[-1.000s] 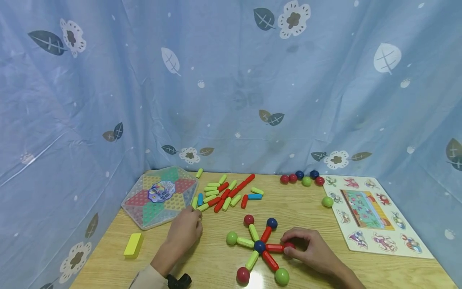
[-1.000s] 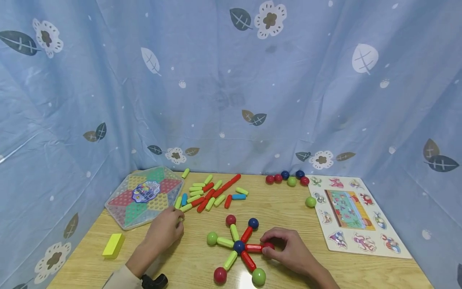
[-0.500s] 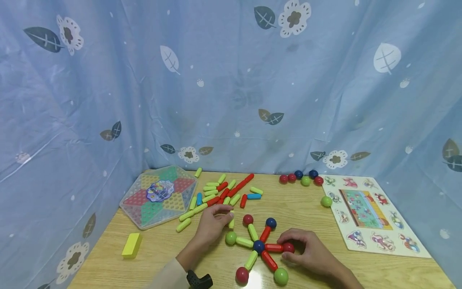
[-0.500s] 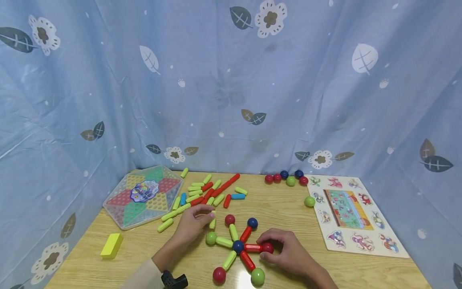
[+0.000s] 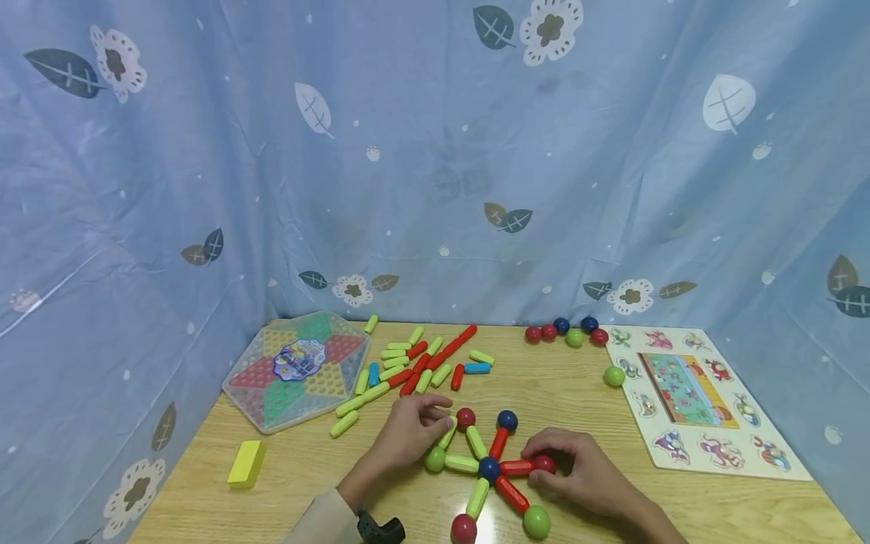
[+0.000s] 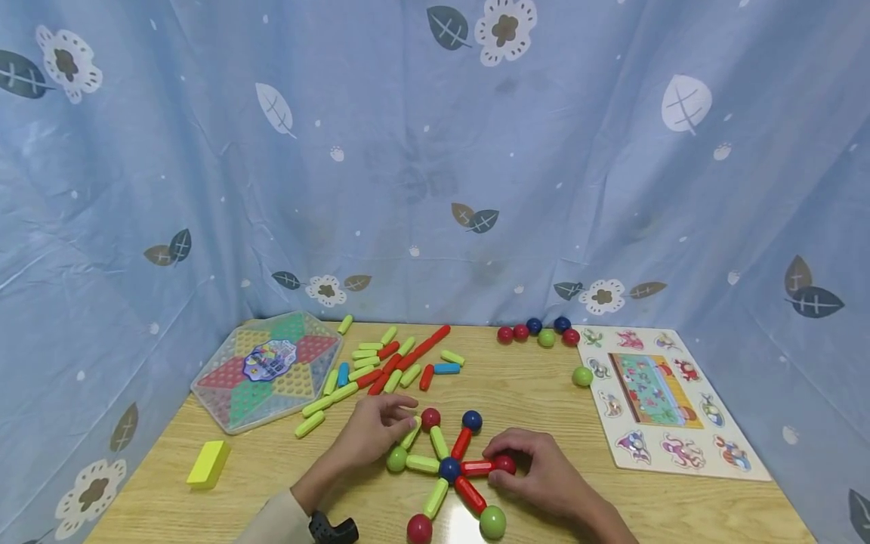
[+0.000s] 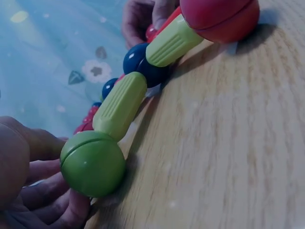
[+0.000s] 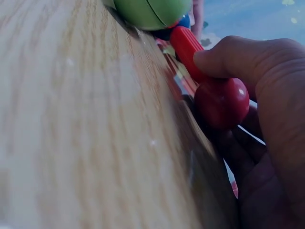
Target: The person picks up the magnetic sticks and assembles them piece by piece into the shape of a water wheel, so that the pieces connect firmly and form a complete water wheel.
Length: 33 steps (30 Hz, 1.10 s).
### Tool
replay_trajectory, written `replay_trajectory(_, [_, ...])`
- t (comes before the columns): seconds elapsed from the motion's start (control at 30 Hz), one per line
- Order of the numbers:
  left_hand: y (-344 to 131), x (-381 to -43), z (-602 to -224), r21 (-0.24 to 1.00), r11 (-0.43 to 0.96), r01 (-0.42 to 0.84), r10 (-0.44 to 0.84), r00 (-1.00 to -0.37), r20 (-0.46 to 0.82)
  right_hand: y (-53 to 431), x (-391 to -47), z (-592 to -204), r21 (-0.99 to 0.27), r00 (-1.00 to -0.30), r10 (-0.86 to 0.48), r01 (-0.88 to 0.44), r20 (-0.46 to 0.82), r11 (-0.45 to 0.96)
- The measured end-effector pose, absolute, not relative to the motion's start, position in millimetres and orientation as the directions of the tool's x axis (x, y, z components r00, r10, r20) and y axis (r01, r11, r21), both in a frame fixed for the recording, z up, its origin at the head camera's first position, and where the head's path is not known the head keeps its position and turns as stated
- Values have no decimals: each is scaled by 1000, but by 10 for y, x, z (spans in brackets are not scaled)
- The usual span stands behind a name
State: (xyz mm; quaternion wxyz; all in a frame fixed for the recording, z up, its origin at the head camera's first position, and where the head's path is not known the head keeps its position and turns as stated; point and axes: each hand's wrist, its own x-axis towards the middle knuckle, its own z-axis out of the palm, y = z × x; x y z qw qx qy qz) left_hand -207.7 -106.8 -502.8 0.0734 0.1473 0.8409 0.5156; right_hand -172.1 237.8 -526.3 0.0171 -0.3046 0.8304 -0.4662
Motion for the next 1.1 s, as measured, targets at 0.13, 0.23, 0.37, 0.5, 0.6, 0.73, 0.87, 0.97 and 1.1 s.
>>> replay_trajectory(0.13, [-1053, -2054, -4989, 872, 443, 210, 371, -928, 35, 2364, -1719, -5267, -794, -821, -509, -480, 258, 372])
replay_trajectory(0.23, [-1042, -2044, -4974, 866, 449, 220, 389, -921, 32, 2359, -1717, -5271, -791, -823, -502, -483, 265, 375])
replay_trajectory(0.37, [-1027, -2025, -4954, 860, 456, 229, 415, -910, 22, 2344, -1707, -5260, -778, -830, -487, -488, 273, 396])
replay_trajectory(0.5, [-1019, -2014, -4941, 838, 481, 258, 440, -898, 24, 2314, -1694, -5249, -744, -845, -445, -496, 297, 447])
replay_trajectory(0.6, [-1019, -2014, -4943, 806, 517, 289, 458, -888, 24, 2290, -1703, -5258, -711, -862, -388, -494, 326, 501])
replay_trajectory(0.73, [-1013, -2011, -4954, 779, 550, 302, 455, -890, 23, 2264, -1731, -5255, -664, -883, -262, -466, 389, 585])
replay_trajectory(0.87, [-993, -2006, -4970, 760, 579, 295, 409, -912, 43, 2272, -1717, -5222, -660, -878, -205, -463, 432, 591])
replay_trajectory(0.97, [-978, -2004, -4982, 742, 595, 309, 394, -917, 66, 2300, -1671, -5207, -683, -854, -307, -520, 420, 513])
replay_trajectory(1.1, [-990, -2012, -4995, 751, 561, 348, 433, -897, 91, 2338, -1616, -5210, -687, -816, -451, -561, 363, 462])
